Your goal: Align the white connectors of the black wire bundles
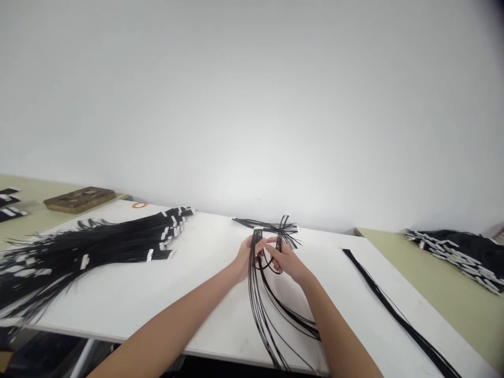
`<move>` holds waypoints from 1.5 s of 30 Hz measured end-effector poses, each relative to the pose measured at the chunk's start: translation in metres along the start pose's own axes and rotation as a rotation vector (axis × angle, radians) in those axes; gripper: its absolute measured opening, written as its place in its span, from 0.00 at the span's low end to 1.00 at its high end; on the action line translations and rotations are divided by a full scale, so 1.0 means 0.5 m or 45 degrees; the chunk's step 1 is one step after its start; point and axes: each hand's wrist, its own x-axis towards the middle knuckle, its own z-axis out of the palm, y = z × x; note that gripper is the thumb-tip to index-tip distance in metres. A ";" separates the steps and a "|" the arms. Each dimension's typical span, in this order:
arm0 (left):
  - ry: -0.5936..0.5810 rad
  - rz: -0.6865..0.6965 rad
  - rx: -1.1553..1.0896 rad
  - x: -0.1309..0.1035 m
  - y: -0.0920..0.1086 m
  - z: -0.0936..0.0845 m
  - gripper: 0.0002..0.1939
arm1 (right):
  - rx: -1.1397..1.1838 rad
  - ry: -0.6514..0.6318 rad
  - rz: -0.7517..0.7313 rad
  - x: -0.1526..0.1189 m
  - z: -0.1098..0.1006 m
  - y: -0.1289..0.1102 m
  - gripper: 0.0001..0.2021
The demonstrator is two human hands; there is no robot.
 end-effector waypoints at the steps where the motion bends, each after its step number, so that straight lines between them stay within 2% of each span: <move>1: 0.044 0.005 -0.006 0.004 -0.001 -0.001 0.21 | -0.008 0.050 -0.015 0.003 0.000 0.003 0.20; 6: 0.153 0.013 -0.031 0.013 0.009 -0.005 0.21 | -0.027 0.286 -0.081 0.020 -0.006 0.012 0.20; 9: 0.134 -0.034 -0.038 0.009 0.022 -0.009 0.21 | -0.030 0.302 -0.087 0.021 -0.010 0.008 0.22; 13: 0.125 -0.084 -0.033 0.007 0.027 -0.014 0.21 | 0.026 0.150 -0.033 0.015 -0.014 -0.001 0.26; 21: 0.121 -0.082 -0.074 0.006 0.029 -0.015 0.19 | 0.159 -0.322 0.098 -0.011 -0.015 -0.022 0.23; 29: 0.064 -0.157 -0.240 0.015 0.029 -0.012 0.16 | 0.213 -0.461 0.116 -0.013 -0.014 -0.024 0.22; 35: -0.004 -0.163 -0.323 0.013 0.026 -0.011 0.10 | 0.186 -0.433 0.149 -0.009 -0.013 -0.009 0.23; 40: 0.005 -0.175 -0.346 0.016 0.018 -0.019 0.10 | 0.127 -0.379 0.147 -0.011 -0.012 -0.009 0.23; 42: 0.019 -0.187 -0.353 0.019 0.020 -0.022 0.10 | 0.098 -0.309 0.113 -0.008 -0.015 -0.008 0.21; 45: 0.067 -0.201 -0.367 0.024 0.025 -0.024 0.11 | 0.034 -0.069 0.014 0.002 -0.020 -0.001 0.18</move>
